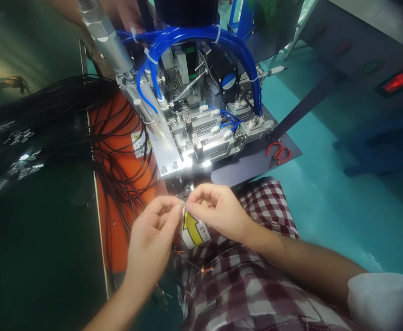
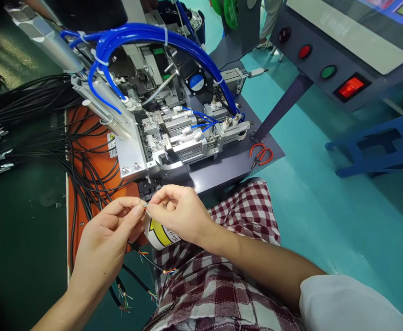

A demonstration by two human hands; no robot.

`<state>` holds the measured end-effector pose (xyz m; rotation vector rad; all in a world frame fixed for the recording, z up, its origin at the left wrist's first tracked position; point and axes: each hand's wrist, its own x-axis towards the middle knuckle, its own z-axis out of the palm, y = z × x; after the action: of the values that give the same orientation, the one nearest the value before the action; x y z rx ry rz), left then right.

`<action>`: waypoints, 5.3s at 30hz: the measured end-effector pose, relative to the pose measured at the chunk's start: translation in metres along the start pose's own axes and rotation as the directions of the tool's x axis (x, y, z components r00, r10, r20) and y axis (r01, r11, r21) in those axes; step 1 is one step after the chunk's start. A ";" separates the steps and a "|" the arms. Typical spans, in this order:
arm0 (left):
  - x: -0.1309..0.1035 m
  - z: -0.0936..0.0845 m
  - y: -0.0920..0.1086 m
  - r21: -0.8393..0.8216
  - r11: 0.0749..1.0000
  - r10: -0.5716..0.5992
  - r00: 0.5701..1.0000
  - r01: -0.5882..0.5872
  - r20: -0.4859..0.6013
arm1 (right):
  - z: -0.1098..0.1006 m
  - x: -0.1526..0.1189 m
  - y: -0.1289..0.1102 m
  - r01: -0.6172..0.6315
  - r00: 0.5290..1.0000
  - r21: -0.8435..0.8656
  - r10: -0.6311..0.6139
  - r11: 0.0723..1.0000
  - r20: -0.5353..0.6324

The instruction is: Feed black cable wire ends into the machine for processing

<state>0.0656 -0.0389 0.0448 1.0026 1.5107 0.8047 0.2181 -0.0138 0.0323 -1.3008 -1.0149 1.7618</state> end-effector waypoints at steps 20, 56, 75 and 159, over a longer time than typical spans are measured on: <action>0.001 0.001 0.002 -0.130 0.991 0.026 0.996 -0.015 0.085 | 0.003 0.002 0.007 0.129 0.991 -0.136 -0.132 0.982 -0.016; 0.005 0.006 0.004 -0.235 0.972 0.002 0.999 0.011 0.055 | -0.010 0.001 0.002 0.256 0.966 -0.260 -0.240 0.931 0.095; 0.035 -0.002 -0.010 0.671 0.367 0.705 0.663 -0.644 0.252 | -0.038 0.043 0.011 0.108 0.989 -0.226 -0.082 0.968 0.120; 0.046 -0.007 -0.023 0.605 0.327 0.733 0.599 -0.726 0.322 | -0.020 0.023 0.023 0.112 0.976 -0.405 -0.177 0.907 -0.128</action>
<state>0.0529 -0.0068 0.0065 2.4057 1.3268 0.8364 0.2297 -0.0005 -0.0015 -1.5408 -1.3849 1.3542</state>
